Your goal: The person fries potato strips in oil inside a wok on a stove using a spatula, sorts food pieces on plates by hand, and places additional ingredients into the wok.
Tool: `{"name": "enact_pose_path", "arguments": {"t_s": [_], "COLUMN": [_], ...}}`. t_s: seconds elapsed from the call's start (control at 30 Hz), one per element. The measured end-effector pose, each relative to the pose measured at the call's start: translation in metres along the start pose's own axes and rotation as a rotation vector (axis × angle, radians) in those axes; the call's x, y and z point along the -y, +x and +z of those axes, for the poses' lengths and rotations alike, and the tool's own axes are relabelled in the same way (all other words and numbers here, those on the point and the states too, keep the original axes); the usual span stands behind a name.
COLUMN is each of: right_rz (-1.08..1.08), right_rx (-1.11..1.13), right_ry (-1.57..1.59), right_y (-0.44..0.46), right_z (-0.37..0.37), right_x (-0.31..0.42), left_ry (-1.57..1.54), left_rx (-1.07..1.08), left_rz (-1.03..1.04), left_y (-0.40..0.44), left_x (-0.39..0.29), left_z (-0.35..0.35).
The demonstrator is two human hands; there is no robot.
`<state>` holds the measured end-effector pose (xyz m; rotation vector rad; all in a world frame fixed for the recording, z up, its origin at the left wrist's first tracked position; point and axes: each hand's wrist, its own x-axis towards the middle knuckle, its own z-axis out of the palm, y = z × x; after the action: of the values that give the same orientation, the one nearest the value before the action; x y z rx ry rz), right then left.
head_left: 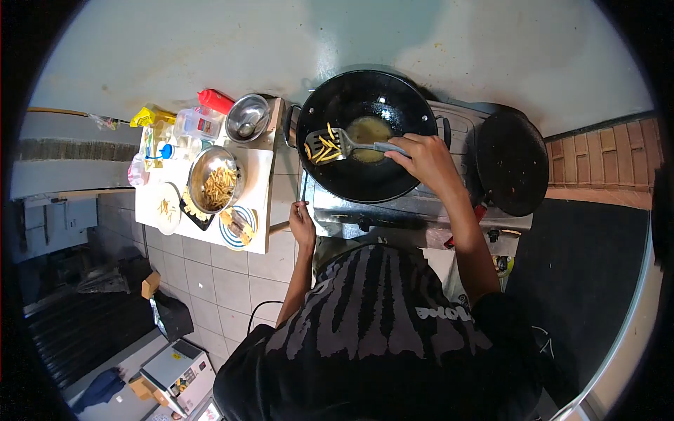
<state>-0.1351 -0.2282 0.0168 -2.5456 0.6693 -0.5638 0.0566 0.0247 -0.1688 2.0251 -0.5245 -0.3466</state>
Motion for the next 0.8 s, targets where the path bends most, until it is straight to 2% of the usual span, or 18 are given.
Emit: {"name": "enact_pose_path", "arguments": {"t_s": [0.4,0.8], "right_rz": [0.08,0.062], "right_rx": [0.017,-0.027], "right_ry": [0.087,0.169], "right_y": [0.003,0.004], "right_z": [0.001,0.011], "right_x": [-0.002,-0.012], "left_ry": [0.012,-0.026], "left_rx": [-0.007,-0.011], "left_rz": [0.006,-0.001], "left_y": [0.002,0.001], "left_x": [-0.004,-0.002], "left_z": [-0.004,-0.009]}}
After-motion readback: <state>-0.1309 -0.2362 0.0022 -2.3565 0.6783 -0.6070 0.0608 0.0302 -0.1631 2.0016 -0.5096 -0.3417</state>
